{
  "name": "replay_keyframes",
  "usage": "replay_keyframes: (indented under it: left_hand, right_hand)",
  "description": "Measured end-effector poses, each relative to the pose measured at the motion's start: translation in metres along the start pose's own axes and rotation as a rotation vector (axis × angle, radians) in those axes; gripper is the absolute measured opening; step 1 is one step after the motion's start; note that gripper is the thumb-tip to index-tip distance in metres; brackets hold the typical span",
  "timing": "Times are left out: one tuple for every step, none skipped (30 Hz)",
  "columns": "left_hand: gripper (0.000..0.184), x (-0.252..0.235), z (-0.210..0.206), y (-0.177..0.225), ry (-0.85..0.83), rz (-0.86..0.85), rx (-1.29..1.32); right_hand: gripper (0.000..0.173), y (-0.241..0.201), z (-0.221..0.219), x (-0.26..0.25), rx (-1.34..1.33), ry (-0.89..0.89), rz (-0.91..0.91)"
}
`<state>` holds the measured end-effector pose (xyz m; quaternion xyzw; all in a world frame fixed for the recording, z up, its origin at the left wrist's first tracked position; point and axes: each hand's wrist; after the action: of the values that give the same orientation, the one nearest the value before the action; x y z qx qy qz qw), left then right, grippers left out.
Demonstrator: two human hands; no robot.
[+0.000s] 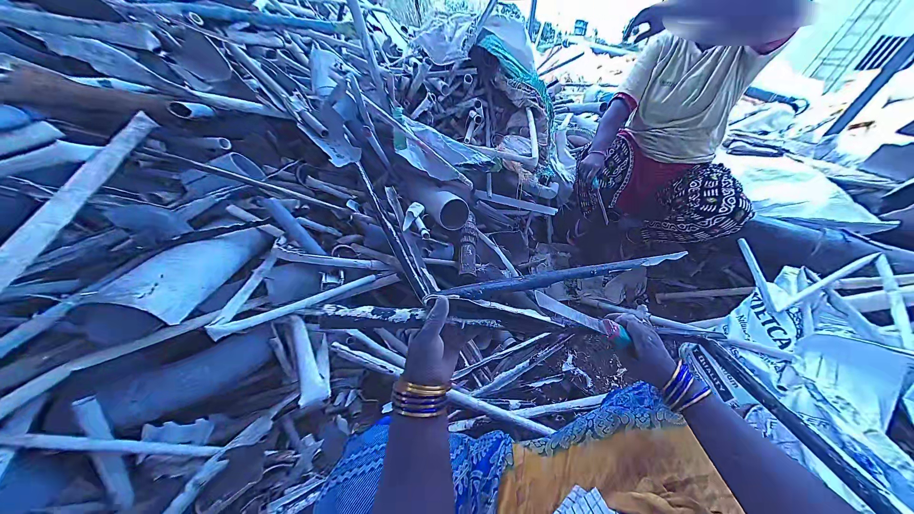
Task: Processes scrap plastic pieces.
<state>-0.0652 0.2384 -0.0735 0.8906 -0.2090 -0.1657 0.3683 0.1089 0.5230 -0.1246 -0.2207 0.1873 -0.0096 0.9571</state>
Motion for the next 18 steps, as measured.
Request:
replay_keyframes:
  left_hand:
    - [0.032,-0.001,-0.005,0.005,0.061,0.044,-0.008]
    - [0.032,-0.002,-0.007,0.006,0.103,0.059,0.003]
    - [0.028,-0.003,-0.009,0.005,0.128,0.051,0.020]
    - [0.023,-0.004,-0.009,0.002,0.140,0.026,0.054]
    - [0.021,-0.004,-0.009,-0.002,0.138,-0.002,0.085]
    - [0.020,-0.004,-0.008,-0.006,0.128,-0.033,0.110]
    - [0.021,-0.003,-0.008,-0.010,0.101,-0.063,0.128]
    - [0.019,-0.003,-0.007,-0.014,0.050,-0.096,0.145]
    - [0.016,-0.003,-0.005,-0.019,-0.011,-0.130,0.163]
    - [0.017,-0.003,0.001,-0.024,-0.075,-0.152,0.189]
    - [0.026,-0.003,0.005,-0.027,-0.134,-0.157,0.211]
    - [0.036,-0.003,0.008,-0.030,-0.183,-0.143,0.215]
    - [0.040,-0.003,0.010,-0.033,-0.215,-0.114,0.204]
    - [0.040,-0.003,0.013,-0.036,-0.238,-0.079,0.199]
    - [0.036,-0.003,0.016,-0.037,-0.248,-0.037,0.189]
    - [0.032,-0.005,0.018,-0.037,-0.248,0.010,0.165]
    - [0.026,-0.007,0.020,-0.036,-0.236,0.063,0.140]
    - [0.023,-0.008,0.020,-0.035,-0.205,0.112,0.117]
  right_hand:
    - [0.028,0.004,0.002,-0.002,0.030,0.004,0.017]
    - [0.027,0.006,0.004,-0.004,0.047,0.002,0.031]
    - [0.026,0.008,0.005,-0.005,0.063,0.006,0.045]
    - [0.025,0.008,0.006,-0.007,0.077,0.006,0.052]
    - [0.025,0.009,0.006,-0.009,0.090,0.010,0.057]
    - [0.026,0.010,0.006,-0.009,0.090,0.009,0.049]
    - [0.027,0.010,0.007,-0.009,0.069,-0.003,0.026]
    - [0.027,0.012,0.007,-0.009,0.057,-0.002,0.004]
    - [0.026,0.014,0.007,-0.007,0.048,0.006,-0.013]
    - [0.024,0.017,0.005,-0.006,0.048,0.029,-0.013]
    - [0.022,0.020,0.003,-0.004,0.051,0.052,-0.007]
    - [0.021,0.024,0.003,-0.002,0.067,0.077,0.006]
    - [0.020,0.027,0.003,0.002,0.095,0.104,0.024]
    - [0.019,0.029,0.003,0.006,0.129,0.136,0.042]
    - [0.019,0.030,0.002,0.011,0.165,0.163,0.052]
    - [0.018,0.031,0.002,0.016,0.199,0.177,0.054]
    - [0.018,0.032,0.002,0.021,0.228,0.181,0.050]
    - [0.019,0.034,0.002,0.027,0.255,0.179,0.045]
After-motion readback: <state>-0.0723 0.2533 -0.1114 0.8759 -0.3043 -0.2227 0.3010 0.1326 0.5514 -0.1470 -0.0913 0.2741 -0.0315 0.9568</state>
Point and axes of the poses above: each hand's wrist, its own x-axis away from the middle knuckle, its own z-axis out of the back of the hand, y = z × x, and after that the axes turned 12 degrees about -y, right-handed
